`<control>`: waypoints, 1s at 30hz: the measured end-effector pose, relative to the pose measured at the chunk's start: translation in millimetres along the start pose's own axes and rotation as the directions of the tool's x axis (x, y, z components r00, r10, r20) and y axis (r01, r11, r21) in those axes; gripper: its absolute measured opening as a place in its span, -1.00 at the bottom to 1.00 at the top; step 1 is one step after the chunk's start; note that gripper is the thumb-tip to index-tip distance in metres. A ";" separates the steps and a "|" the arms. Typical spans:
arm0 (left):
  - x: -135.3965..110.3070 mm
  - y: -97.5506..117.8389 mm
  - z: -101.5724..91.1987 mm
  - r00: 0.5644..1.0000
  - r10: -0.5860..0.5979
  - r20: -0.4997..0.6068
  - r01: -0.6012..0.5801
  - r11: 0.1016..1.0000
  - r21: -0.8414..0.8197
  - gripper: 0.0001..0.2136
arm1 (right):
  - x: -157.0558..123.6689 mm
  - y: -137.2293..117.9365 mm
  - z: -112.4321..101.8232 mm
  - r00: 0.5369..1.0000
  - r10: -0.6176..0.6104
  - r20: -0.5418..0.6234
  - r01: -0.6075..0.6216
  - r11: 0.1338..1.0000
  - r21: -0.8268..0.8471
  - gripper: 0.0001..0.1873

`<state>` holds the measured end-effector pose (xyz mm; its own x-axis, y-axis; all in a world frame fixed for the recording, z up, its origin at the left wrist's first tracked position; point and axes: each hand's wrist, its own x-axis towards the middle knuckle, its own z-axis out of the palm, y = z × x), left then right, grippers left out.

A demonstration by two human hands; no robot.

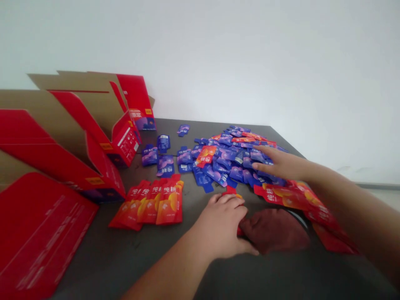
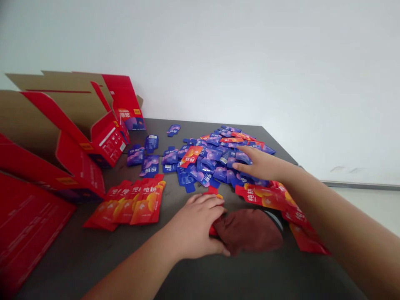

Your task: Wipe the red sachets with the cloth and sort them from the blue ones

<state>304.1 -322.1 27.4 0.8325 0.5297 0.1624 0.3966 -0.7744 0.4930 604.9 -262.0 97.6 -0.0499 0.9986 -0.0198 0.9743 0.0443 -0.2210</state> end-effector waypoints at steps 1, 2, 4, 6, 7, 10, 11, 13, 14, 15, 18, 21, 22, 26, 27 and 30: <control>0.1 -0.3 -0.5 1.000 0.002 -0.007 -0.002 1.000 -0.004 -0.26 | 19.7 -11.4 9.1 0.998 -0.057 0.013 0.057 0.998 0.003 -0.01; 0.2 -0.6 -0.8 1.000 0.005 -0.013 -0.006 1.000 -0.008 -0.28 | 38.2 -22.6 20.1 0.992 -0.121 0.025 0.122 0.993 -0.005 0.01; 0.2 -1.7 -0.4 1.000 0.007 -0.022 -0.008 1.000 -0.019 -0.29 | 69.6 -43.4 43.8 0.985 -0.156 0.075 0.159 0.987 -0.034 0.09; 0.1 -3.3 1.7 0.999 0.008 -0.036 -0.009 0.999 -0.040 -0.29 | 91.3 -59.5 64.1 0.979 -0.169 0.110 0.182 0.977 -0.111 0.08; 0.1 -4.4 3.3 0.999 0.011 -0.046 -0.013 0.999 -0.052 -0.28 | 98.7 -65.1 71.7 0.978 -0.175 0.116 0.191 0.971 -0.144 0.06; 0.1 -7.8 8.4 0.997 0.029 -0.066 -0.034 0.997 -0.071 -0.27 | 111.2 -71.4 83.5 0.975 -0.198 0.104 0.215 0.959 -0.187 0.02; 0.1 -8.7 9.7 0.997 0.031 -0.066 -0.035 0.997 -0.074 -0.28 | 113.6 -70.5 84.6 0.973 -0.207 0.099 0.222 0.956 -0.190 0.01; -0.1 -9.7 10.8 0.998 0.028 -0.065 -0.033 0.997 -0.073 -0.30 | 117.9 -66.6 84.2 0.969 -0.225 0.098 0.241 0.949 -0.205 0.00; -0.2 -9.8 10.8 0.997 0.027 -0.067 -0.032 0.997 -0.070 -0.31 | 120.4 -64.2 83.0 0.967 -0.234 0.100 0.251 0.944 -0.214 -0.02; -0.3 -9.7 10.4 0.997 0.028 -0.070 -0.033 0.997 -0.066 -0.32 | 123.3 -62.2 81.4 0.965 -0.241 0.104 0.258 0.940 -0.221 -0.03; -0.1 -8.4 8.3 0.997 0.039 -0.065 -0.041 0.998 -0.041 -0.32 | 134.5 -64.0 73.1 0.965 -0.235 0.119 0.257 0.936 -0.238 -0.05; 0.2 -6.8 6.1 0.998 0.043 -0.047 -0.043 0.999 -0.017 -0.34 | 145.6 -91.4 63.8 0.958 -0.259 0.121 0.282 0.928 -0.243 -0.11; 0.0 -6.2 5.4 0.998 0.038 -0.046 -0.038 0.999 -0.011 -0.34 | 148.3 -108.3 62.4 0.947 -0.302 0.113 0.321 0.916 -0.239 -0.14; -2.6 -3.5 2.4 1.000 0.018 -0.014 -0.018 1.000 0.010 -0.36 | 156.2 -204.2 77.1 0.812 -0.578 0.083 0.583 0.797 -0.160 -0.20; -2.8 -3.0 1.9 1.000 0.020 -0.010 -0.020 1.000 0.014 -0.34 | 159.2 -229.8 85.9 0.799 -0.591 0.107 0.601 0.786 -0.147 -0.21; 2.0 -2.4 2.6 1.000 0.029 0.000 -0.029 1.000 -0.007 -0.26 | 174.4 -292.7 117.6 0.801 -0.585 0.129 0.599 0.790 -0.132 -0.15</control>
<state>305.7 -320.1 24.3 0.8437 0.5068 0.1767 0.3693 -0.7870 0.4942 285.2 -104.3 44.2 -0.6383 0.7697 -0.0122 0.7689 0.6367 -0.0578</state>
